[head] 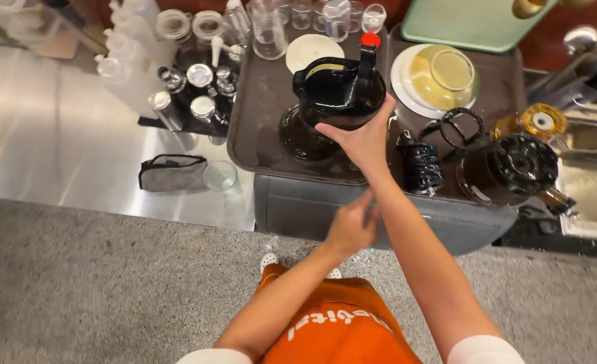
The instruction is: Washing juicer parts in a sink and then drying and reassembling the machine.
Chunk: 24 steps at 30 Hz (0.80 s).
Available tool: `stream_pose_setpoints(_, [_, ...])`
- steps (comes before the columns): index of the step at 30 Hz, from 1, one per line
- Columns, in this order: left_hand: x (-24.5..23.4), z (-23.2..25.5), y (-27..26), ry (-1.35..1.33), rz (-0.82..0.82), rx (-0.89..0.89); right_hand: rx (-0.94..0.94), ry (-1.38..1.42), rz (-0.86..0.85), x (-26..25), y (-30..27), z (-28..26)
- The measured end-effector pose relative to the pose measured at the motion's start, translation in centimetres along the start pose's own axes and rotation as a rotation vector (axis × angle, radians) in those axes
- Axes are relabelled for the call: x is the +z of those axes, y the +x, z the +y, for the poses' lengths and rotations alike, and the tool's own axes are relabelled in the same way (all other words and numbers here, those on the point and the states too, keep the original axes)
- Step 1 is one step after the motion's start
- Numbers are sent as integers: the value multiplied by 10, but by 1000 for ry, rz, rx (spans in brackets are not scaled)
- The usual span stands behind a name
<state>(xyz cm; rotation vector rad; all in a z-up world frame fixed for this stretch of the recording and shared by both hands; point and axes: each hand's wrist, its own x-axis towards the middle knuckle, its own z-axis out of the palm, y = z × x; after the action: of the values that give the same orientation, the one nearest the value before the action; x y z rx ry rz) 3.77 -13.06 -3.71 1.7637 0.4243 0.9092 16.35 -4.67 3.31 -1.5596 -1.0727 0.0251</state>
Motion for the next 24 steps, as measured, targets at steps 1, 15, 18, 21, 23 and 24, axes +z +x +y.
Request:
stream_pose_setpoints(1, [-14, -1, -4, -10, -18, 1, 8, -13, 14, -5, -2, -5])
stream_pose_setpoints(15, [-88, -67, -83, -296, -442, -662, 555, 260, 157, -71, -233, 13])
stream_pose_setpoints(18, [-64, -26, -77, -276, -777, -607, 626, 374, 221, -80, -250, -15])
stream_pose_setpoints(21, [-39, 1, -72, -183, -1054, -536, 557, 401, 179, -108, -257, -46])
stream_pose_setpoints(23, [-17, 7, -73, -116, -1137, -523, 667, 404, 183, -129, -269, -53])
stream_pose_setpoints(24, [-2, 12, -76, -53, -1181, -530, 788, 420, 149, -143, -276, -57])
